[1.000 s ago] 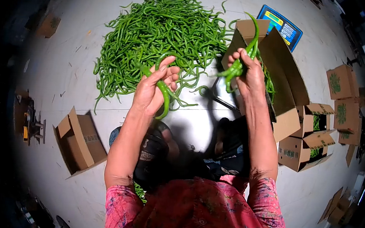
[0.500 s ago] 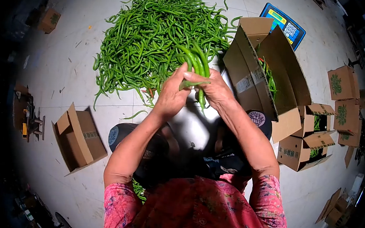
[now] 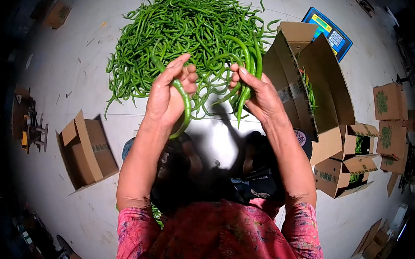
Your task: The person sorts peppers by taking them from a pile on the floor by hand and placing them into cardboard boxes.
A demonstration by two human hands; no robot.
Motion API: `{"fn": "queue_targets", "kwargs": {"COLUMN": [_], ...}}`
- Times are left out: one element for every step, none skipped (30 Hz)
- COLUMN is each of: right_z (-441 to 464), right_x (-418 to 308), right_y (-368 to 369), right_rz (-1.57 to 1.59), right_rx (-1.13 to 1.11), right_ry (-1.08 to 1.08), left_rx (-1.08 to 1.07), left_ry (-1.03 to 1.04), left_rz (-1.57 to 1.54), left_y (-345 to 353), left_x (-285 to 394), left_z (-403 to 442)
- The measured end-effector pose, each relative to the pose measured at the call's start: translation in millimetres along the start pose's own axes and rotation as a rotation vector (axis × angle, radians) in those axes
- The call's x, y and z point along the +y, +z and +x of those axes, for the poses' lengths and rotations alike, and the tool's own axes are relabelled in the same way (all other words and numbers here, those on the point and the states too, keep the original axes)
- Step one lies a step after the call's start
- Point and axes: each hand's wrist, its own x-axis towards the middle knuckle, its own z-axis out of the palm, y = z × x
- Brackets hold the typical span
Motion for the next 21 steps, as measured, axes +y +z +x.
{"fn": "queue_targets", "kwargs": {"right_z": [0.9,1.9,3.0,4.8,5.6,6.0,5.8,4.7,3.0,-1.2,-5.6,-6.8,-6.3,-6.6,-7.2,-7.2,-6.9,-6.6,-4.2,0.2,3.6], "right_x": [3.4,6.6,9.7,14.2,18.2,21.5,24.3,27.8,29.0,25.9,24.5,31.4,38.4,41.3,42.6,44.4,46.7,48.2,49.6,50.8,49.0], "right_y": [1.4,2.1,2.2,0.2,-0.7,-0.3,1.1,3.9,8.6,19.8,29.7,29.6,29.8,30.0,31.0,32.8,34.3,34.2,29.2,21.1,17.2], "right_rz": [-0.016,-0.034,-0.053,-0.071,-0.104,-0.136,-0.168,-0.196,-0.202,-0.196,-0.19,-0.194,-0.229,-0.252,-0.275,-0.292,-0.31,-0.327,-0.422,-0.516,-0.609], "right_rx": [0.029,0.057,0.085,0.118,0.11,0.102,0.096,0.066,0.035,-0.027,-0.09,-0.123,-0.134,-0.13,-0.123,-0.082,-0.04,0.001,0.072,0.142,0.212], "right_ry": [0.0,-0.001,-0.004,0.018,0.026,0.032,0.039,0.057,0.11,0.118,0.127,0.122,0.043,0.055,0.066,0.06,0.054,0.047,-0.002,-0.052,-0.103], "left_rx": [0.039,-0.054,-0.074,-0.095,-0.116,-0.163,-0.178,-0.192,-0.207,-0.14,-0.071,-0.054,-0.036,0.009,0.031,0.049,0.066,0.102,0.068,0.033,-0.003], "left_ry": [0.021,0.016,0.025,0.032,0.037,0.03,0.033,0.037,0.041,0.075,0.111,0.152,0.194,0.189,0.202,0.214,0.224,0.217,0.244,0.272,0.3], "left_rz": [-0.002,-0.049,-0.035,-0.021,-0.007,0.007,0.017,0.028,0.038,0.093,0.146,0.195,0.243,0.261,0.281,0.301,0.32,0.366,0.426,0.488,0.55], "left_y": [5.9,-7.2,-9.6,-10.5,-11.7,-13.5,-13.7,-12.4,-10.5,-4.2,1.9,-1.4,-3.1,-4.9,-6.0,-8.8,-9.0,-1.6,-1.4,-1.5,-1.6], "left_x": [-0.4,-0.3,-0.6,-1.0,-2.0,-3.5,-5.6,-9.1,-13.2,-18.3,-23.4,-28.9,-32.9,-36.1,-39.9,-45.3,-49.9,-50.2,-49.8,-48.2,-47.1], "left_z": [-1.6,2.2,3.8,5.2,6.6,8.5,9.9,11.0,11.7,10.2,8.1,12.5,16.5,17.3,18.3,20.3,21.9,17.5,15.5,14.0,12.0]}}
